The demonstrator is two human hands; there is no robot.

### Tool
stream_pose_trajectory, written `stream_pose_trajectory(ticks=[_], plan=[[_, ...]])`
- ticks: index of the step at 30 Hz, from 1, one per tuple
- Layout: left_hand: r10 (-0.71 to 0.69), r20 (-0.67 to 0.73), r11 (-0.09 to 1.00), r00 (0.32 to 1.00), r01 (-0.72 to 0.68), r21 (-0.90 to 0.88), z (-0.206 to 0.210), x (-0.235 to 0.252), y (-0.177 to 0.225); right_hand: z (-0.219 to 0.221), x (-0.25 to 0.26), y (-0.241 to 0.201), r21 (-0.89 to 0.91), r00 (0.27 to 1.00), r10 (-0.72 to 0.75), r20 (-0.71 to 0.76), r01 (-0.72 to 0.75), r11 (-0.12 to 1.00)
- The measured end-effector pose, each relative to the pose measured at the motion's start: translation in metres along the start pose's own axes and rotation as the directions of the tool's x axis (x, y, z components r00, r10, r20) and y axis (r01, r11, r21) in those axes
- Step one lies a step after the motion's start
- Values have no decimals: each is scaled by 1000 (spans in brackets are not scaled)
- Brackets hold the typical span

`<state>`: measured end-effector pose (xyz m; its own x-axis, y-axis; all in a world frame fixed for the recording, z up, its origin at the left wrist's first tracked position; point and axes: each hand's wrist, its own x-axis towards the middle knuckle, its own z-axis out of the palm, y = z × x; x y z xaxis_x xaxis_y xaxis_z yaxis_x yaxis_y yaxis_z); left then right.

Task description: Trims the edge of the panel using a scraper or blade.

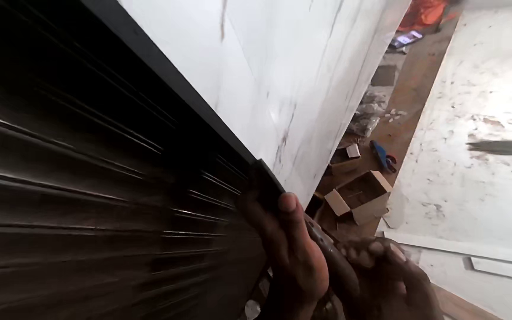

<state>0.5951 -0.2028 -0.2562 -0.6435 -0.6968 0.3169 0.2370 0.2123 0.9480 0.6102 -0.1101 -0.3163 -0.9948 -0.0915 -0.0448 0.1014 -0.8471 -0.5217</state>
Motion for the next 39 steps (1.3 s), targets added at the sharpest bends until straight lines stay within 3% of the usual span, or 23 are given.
stream_pose_trajectory(ticks=[2, 4, 6, 8, 10, 14, 18, 21, 23, 25, 26, 27, 29, 32, 34, 37, 39], plan=[[-22, -1, 1000, 1000, 22, 14, -6, -6, 2, -6, -7, -9, -357, 980, 11, 199, 62, 932], [5, 1, 1000, 1000, -5, 4, -2, 0, 1, -4, -3, -24, -670, 898, 82, 432, 258, 696], [33, -8, 999, 999, -32, 23, -6, -1, 1, -3, -12, -31, -764, 842, 137, 521, 389, 514], [66, -11, 997, 998, -65, 28, -7, 1, 3, -5, -11, -32, -796, 834, 98, 544, 475, 375], [91, -2, 996, 996, -91, 15, -8, 1, 3, -7, -9, -32, -801, 831, 61, 553, 510, 314], [69, 3, 998, 998, -69, -1, -3, -8, 4, -5, -9, -30, -778, 827, -13, 562, 534, 331], [93, -119, 995, 988, -96, -16, 7, -12, 5, -5, -7, -31, -768, 827, -72, 558, 547, 333], [126, -186, 991, 974, -132, -25, 12, -12, 3, -29, -8, -43, -719, 879, -91, 468, 439, 539], [156, -211, 987, 965, -158, 4, 13, -10, 3, -30, -11, -34, -615, 929, -223, 295, 363, 700], [172, -217, 985, 961, -169, 35, 13, -13, 1, -12, -12, -19, -599, 923, -288, 256, 385, 702], [186, -211, 983, 960, -179, 52, 14, -13, 1, -8, -10, -13, -512, 930, -310, 199, 368, 776], [197, -207, 980, 958, -189, 58, 15, -11, 1, -9, -7, -13, -444, 947, -280, 158, 322, 836], [175, -206, 984, 963, -168, 52, 12, -10, 4, -20, -9, -17, -423, 953, -273, 129, 302, 855], [156, -231, 987, 960, -141, 82, 14, -9, 5, 3, -3, -17, -182, 985, -164, 49, 170, 969], [170, -227, 985, 959, -157, 76, 15, -4, 5, 1, 5, -13, -117, 988, -130, 81, 139, 983], [148, -208, 989, 967, -144, 31, 11, -5, 4, -14, -2, -13, -404, 955, -132, 264, 234, 885], [137, -197, 990, 971, -142, -15, 12, -7, 0, -15, -4, -11, -471, 911, -127, 393, 318, 823]])
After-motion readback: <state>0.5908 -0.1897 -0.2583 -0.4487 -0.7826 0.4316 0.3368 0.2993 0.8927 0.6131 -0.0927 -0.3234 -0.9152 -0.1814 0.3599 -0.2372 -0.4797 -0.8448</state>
